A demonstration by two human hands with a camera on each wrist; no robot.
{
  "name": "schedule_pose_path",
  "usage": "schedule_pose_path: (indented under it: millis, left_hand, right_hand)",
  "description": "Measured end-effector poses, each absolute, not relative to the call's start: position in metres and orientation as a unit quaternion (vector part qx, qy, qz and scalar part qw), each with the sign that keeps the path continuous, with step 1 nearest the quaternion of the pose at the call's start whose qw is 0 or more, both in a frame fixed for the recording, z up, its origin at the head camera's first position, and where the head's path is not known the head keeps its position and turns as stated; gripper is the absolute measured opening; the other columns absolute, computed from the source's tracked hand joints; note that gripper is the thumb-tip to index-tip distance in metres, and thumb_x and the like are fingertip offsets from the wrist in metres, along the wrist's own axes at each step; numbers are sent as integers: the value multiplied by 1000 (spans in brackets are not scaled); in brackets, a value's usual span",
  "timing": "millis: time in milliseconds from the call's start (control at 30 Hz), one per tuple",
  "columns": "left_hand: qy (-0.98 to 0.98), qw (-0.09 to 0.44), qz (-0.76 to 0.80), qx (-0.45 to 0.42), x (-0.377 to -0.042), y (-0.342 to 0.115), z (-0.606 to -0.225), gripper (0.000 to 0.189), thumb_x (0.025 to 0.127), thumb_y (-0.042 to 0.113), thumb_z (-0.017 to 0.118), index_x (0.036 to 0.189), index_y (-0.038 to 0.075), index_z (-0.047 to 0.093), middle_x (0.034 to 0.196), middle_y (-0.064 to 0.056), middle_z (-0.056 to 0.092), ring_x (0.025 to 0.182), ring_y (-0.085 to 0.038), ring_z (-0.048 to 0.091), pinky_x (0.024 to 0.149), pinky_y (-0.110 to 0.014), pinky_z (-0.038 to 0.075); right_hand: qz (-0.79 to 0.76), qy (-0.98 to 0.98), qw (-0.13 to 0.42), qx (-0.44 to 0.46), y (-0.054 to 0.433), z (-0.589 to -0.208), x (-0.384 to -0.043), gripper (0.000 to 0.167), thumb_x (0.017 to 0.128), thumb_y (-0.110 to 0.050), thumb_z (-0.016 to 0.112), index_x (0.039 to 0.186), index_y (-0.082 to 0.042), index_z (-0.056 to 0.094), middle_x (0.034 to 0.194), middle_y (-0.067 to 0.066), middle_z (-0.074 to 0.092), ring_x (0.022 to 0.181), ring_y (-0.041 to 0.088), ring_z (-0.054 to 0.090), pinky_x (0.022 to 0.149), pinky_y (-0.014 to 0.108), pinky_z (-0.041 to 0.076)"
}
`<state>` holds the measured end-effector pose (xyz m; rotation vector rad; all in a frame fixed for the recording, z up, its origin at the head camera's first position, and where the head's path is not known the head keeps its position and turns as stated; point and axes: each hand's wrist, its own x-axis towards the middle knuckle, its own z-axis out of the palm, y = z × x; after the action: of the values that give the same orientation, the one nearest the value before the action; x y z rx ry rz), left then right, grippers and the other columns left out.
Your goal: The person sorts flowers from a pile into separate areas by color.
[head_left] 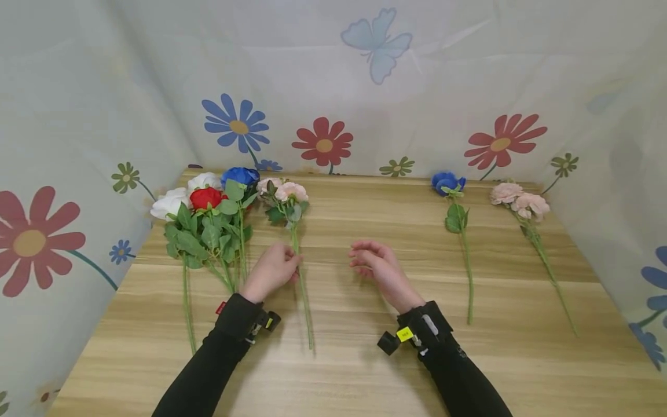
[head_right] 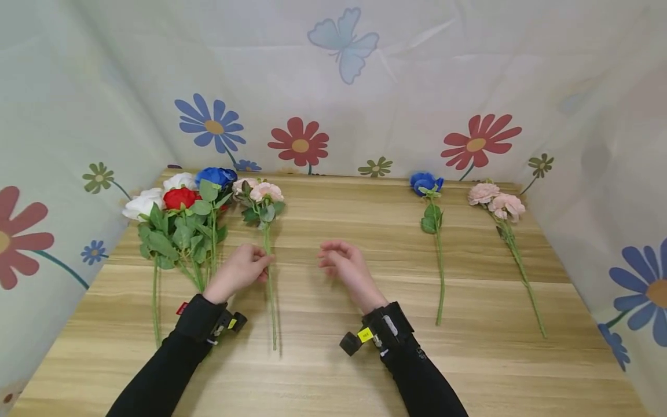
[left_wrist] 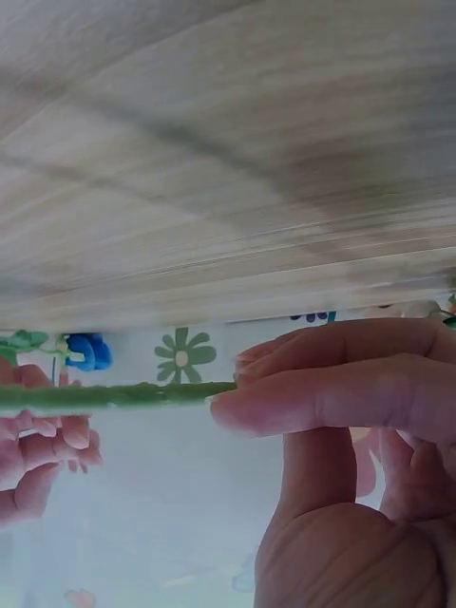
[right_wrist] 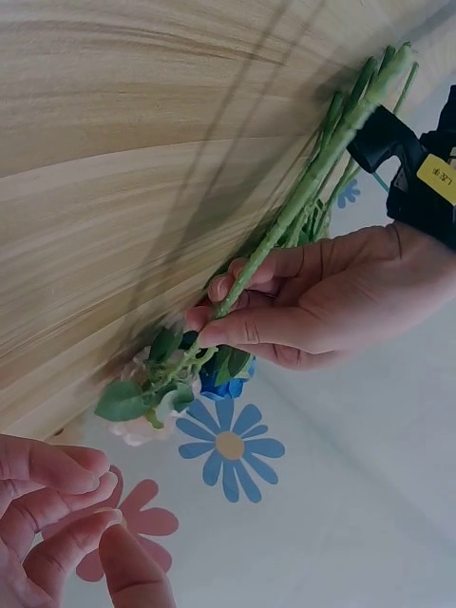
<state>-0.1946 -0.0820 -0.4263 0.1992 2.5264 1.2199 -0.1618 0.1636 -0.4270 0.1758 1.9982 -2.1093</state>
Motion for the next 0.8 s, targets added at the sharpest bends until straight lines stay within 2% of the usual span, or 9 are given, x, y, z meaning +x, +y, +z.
schedule_pose_path:
  millis: [267, 500, 633, 800]
  left_hand:
    - [888, 126, 436, 70, -190, -67, -420, 26, 103, 20, 56, 104, -2, 70, 76, -11, 71, 66, -20, 70, 61, -25, 50]
    - [869, 112, 473, 91, -194, -44, -405, 28, 105, 22, 56, 115, -2, 66, 84, -13, 71, 76, -30, 72, 63, -27, 50]
    - [858, 96, 494, 98, -198, -32, -400, 24, 104, 24, 56, 110, 2, 67, 83, -14, 72, 79, -33, 73, 62, -27, 49]
    - [846, 80, 514, 116, -202, -23, -401, 23, 104, 22, 57, 103, 2, 67, 86, -17, 74, 78, -35, 73, 62, -27, 54]
  right_hand:
    - [-720, 684, 106, 55, 166, -427, -163, 35, 101, -6, 50, 132, 10, 50, 104, 1, 66, 89, 11, 65, 85, 27, 54]
    - [-713, 692, 95, 56, 174, -424, -163, 34, 101, -5, 50, 131, 10, 50, 104, 2, 66, 91, 13, 65, 85, 28, 55]
    - [-702, 705, 89, 52, 178, -423, -163, 29, 102, -8, 51, 128, 5, 54, 107, 5, 67, 91, 12, 65, 87, 30, 55]
    - [-689, 719, 87, 38, 181, -421, -164, 28, 104, -12, 51, 127, 3, 56, 112, 10, 67, 91, 12, 66, 90, 34, 55]
